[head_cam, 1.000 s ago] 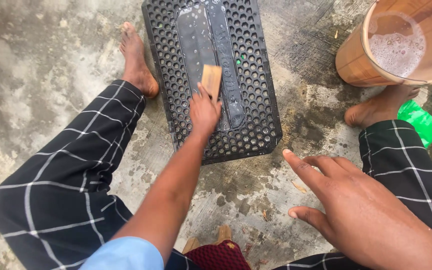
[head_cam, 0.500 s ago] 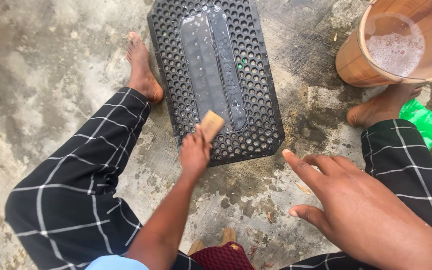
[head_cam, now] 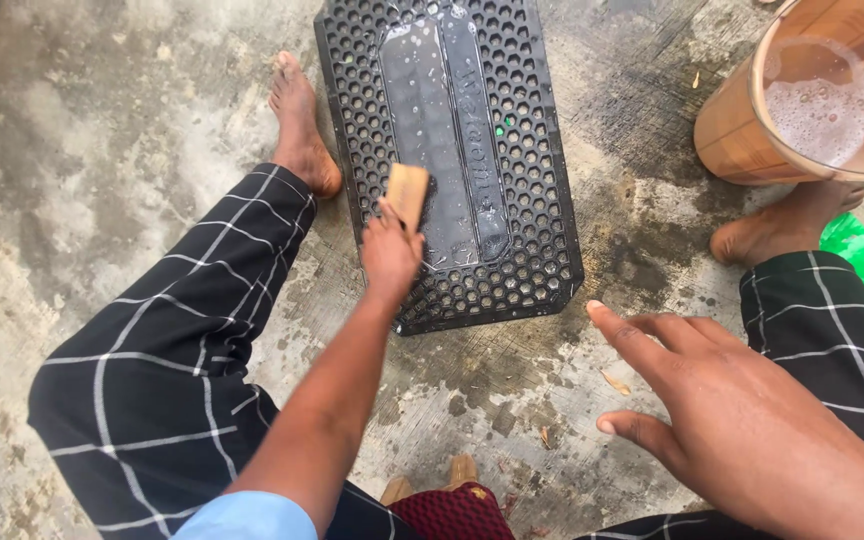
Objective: Scrubbing a black rubber doormat with a brush and soapy water on a patio.
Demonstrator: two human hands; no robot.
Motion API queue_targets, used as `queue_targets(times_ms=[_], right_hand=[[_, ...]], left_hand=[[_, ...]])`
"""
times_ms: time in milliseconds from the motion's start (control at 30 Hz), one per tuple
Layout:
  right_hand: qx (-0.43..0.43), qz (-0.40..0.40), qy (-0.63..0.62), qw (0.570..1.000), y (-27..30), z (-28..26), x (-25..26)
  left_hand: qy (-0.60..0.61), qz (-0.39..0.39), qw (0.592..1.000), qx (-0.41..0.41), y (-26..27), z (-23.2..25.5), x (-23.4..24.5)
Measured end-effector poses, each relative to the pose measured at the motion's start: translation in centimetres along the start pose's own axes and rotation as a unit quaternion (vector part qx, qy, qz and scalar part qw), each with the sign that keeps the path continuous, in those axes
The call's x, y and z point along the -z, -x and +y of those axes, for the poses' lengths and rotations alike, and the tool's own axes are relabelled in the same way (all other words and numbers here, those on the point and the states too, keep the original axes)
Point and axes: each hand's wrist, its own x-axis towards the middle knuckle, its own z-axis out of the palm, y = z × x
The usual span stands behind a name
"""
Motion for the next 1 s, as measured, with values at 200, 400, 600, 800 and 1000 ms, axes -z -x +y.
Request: queue_targets(times_ms=[200,400,600,800,1000], right_hand=[[0.0,0.052,-0.012,0.999,0.2,0.1,0.0],[0.007,0.055,-0.025,0.998,1.0,-0.4,0.2],[-0.008,-0.035,-0.013,0.999,0.8,0.0,0.8],[0.018,-0.022,-0.001,1.0,0.3,1.7,-0.9],[-0.008,-0.021,-0.014,1.0,0.5,0.5,0.6]], left_hand=[[0.022,-0.095,0.994,-0.05,12.1,4.3,-0.3],[0.026,-0.173,0.973,-0.153,15.3,5.8,-0.4],[-0.026,-0.099,0.941,-0.324,5.5,9.1,-3.1],[-0.023,-0.137,0.973,-0.185,-7.8,15.3,-0.4],[-0.04,-0.066,0.976,-0.204,-7.6,16.1,-2.7]])
